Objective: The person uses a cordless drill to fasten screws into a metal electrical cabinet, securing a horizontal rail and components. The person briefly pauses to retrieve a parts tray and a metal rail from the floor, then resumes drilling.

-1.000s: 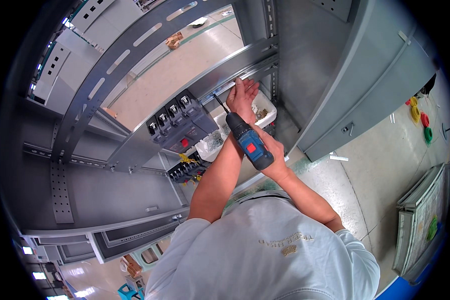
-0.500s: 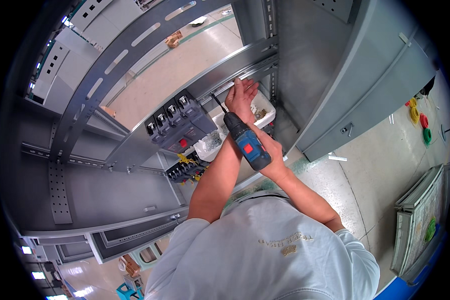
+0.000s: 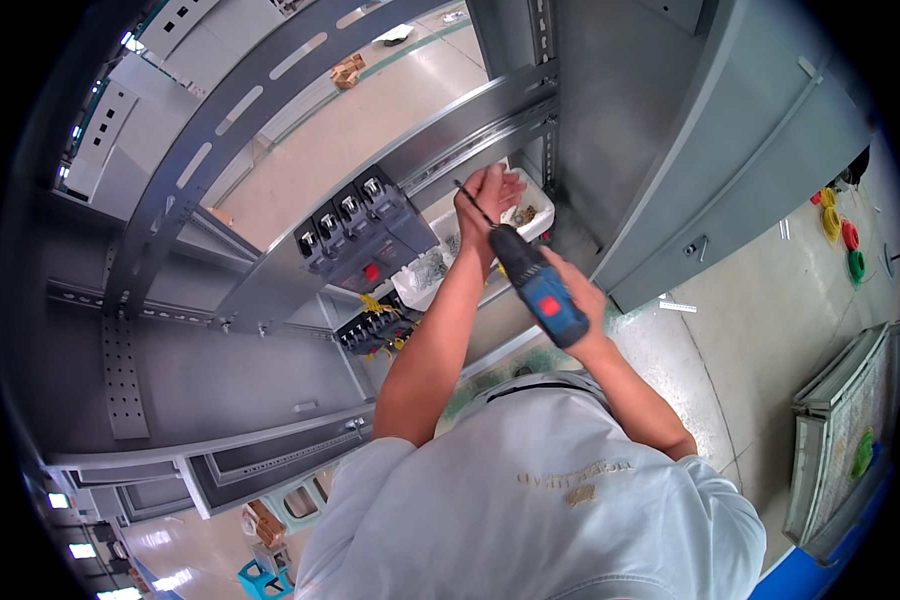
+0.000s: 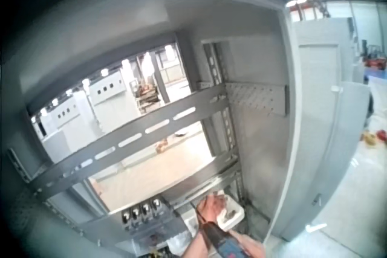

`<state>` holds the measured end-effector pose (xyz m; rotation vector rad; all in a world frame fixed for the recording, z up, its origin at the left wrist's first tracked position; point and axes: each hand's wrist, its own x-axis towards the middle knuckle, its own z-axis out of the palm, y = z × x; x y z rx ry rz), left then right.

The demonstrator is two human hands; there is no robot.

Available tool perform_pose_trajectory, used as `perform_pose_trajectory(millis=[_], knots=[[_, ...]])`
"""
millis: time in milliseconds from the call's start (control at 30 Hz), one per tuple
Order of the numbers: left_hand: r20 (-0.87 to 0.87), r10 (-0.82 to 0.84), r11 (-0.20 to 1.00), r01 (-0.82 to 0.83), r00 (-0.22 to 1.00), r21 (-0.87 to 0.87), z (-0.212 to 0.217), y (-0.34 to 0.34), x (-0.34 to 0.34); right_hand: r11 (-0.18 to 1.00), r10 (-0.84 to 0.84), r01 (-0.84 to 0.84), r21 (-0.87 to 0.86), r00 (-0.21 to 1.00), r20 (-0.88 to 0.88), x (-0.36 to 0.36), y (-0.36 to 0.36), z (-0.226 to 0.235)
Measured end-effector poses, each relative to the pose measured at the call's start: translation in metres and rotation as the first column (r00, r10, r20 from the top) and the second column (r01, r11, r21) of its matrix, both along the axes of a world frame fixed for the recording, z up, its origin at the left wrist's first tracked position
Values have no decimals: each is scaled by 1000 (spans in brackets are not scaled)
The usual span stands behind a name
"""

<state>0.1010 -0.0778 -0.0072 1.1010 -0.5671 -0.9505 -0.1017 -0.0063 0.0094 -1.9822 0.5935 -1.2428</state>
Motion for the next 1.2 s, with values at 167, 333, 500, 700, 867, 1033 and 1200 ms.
perform_pose_trajectory(millis=[167, 333, 500, 700, 867, 1033, 1200], knots=[[788, 13, 981, -160, 616, 108, -39, 56, 21, 981, -133, 155, 118, 975, -180, -60, 10, -10], [954, -244, 918, -277, 172, 285, -54, 53, 31, 939, -174, 222, 264, 965, -195, -92, 11, -26], [707, -702, 646, -342, 83, 682, -89, 26, 65, 911, -112, 165, 379, 981, -157, -113, 7, -23], [645, -764, 616, -324, -22, 718, -78, 2, 58, 901, -86, 148, 409, 983, -164, -139, -4, -26], [701, -709, 697, -219, -70, 683, -100, 4, 75, 890, -52, 99, 444, 992, -118, -152, -10, -24], [782, -619, 745, -258, 77, 615, -107, 11, 74, 883, 3, 51, 468, 994, -114, -157, -18, -24], [849, -513, 771, -366, 130, 522, -77, 16, 47, 925, 8, 27, 380, 996, -89, -156, -25, -30]])
